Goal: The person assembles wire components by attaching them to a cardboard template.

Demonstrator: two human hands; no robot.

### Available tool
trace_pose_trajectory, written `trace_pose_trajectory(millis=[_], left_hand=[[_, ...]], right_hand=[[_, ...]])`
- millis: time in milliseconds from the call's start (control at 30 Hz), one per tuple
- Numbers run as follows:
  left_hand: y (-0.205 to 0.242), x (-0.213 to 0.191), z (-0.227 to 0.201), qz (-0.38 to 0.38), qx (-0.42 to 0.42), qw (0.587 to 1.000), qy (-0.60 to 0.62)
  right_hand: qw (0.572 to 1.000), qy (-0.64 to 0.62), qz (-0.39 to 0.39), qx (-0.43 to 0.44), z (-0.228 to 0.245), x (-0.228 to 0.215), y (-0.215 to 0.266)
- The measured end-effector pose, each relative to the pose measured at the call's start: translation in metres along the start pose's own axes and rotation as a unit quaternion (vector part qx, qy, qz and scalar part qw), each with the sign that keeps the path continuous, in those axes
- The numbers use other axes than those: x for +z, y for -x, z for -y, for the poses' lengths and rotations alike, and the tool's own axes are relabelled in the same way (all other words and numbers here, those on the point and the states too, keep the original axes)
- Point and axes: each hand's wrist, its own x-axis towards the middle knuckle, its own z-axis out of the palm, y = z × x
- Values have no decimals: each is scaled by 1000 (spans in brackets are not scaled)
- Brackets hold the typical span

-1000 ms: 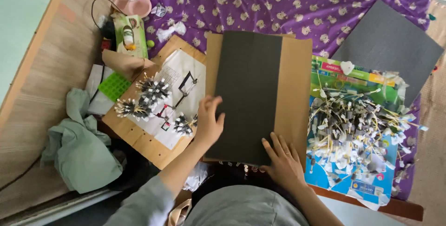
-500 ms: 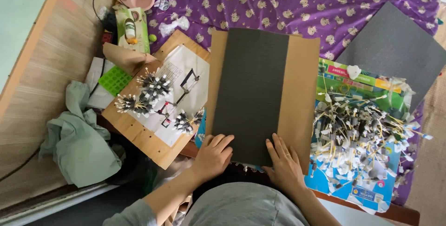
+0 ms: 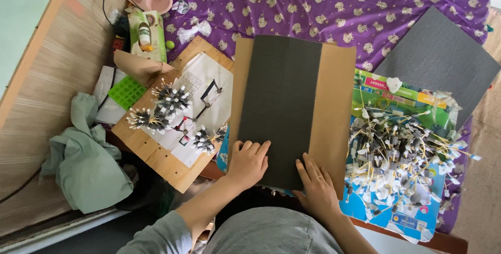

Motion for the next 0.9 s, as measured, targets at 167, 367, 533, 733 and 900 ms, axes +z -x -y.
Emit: trace_pose_trajectory(millis=[167, 367, 533, 733, 900], left_hand=[[-11, -4, 1, -8, 12, 1000, -17], [-26, 1, 11, 50, 10, 998, 33], [-33, 8, 13, 39, 10, 998, 39], [-49, 15, 14, 53, -62, 996, 45], [-59, 38, 18, 75, -104, 992, -4]], right_hand=[[1000, -22, -12, -11, -3, 1, 1], [999, -12, -31, -23, -5, 6, 4], [999, -43, 30, 6, -3, -4, 4], [999, -40, 28, -4, -3, -3, 5], [994, -105, -27, 10, 3, -14, -13]])
